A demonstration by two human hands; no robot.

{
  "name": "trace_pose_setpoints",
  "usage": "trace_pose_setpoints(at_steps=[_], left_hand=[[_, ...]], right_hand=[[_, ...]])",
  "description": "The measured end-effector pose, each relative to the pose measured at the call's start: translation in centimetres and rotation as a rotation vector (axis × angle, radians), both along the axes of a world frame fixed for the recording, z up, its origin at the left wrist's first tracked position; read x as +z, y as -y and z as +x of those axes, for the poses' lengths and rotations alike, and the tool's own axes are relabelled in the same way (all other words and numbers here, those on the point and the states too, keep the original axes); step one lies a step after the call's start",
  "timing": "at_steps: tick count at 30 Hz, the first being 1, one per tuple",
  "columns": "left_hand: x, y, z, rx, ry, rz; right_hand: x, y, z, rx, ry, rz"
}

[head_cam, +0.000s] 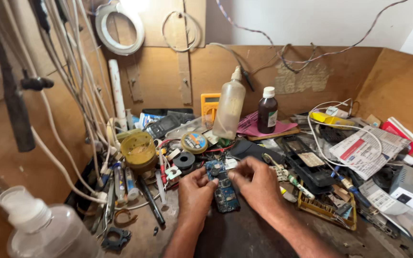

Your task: The person uses a soldering iron to work on a small blue circuit board, applying heat to specific points while holding the board steady. The person then places the board down and picks up a small white component, positioning it near the board.

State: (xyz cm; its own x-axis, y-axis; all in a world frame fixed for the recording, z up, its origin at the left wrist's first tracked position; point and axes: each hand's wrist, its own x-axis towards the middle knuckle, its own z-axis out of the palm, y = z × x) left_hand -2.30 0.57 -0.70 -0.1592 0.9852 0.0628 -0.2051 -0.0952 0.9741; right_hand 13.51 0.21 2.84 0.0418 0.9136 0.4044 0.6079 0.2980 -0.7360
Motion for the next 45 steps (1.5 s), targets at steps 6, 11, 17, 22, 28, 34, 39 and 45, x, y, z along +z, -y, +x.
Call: trace_pose_setpoints(at_steps=[6,11,17,22,28,34,39,45], left_hand=[[0.4,0.2,0.2,0.047,-0.098,-0.014],[0.7,0.3,0.3,0.052,-0.104,-0.028],[0.8,0.6,0.5,0.076,-0.155,-0.065],[1.3,0.8,0.5,0.093,-0.211,-0.072],[1.8,1.2,0.6,0.067,-0.161,-0.067],[2.0,1.4,0.6,0.059,-0.164,-0.078],[1.9,1.3,0.6,0.042,-0.142,-0.037],[1.7,1.3,0.7,0.044,-0.14,-0.05]], right_hand=[[1.9,-0.1,-0.7,0.231,0.16,0.273],[2.1,-0.1,-1.3,0.265,0.24,0.269],[2.4,-0.2,-1.0,0.342,0.265,0.276],[2.8,-0.5,-0.8,0.365,0.293,0.239],[1.9,-0.9,-0.7,0.281,0.174,0.196],[0.8,-1.7,-0.7,0.237,0.099,0.209],[0.9,-1.7,-0.8,0.227,0.106,0.207],[1.2,-1.5,-1.0,0.229,0.095,0.212]])
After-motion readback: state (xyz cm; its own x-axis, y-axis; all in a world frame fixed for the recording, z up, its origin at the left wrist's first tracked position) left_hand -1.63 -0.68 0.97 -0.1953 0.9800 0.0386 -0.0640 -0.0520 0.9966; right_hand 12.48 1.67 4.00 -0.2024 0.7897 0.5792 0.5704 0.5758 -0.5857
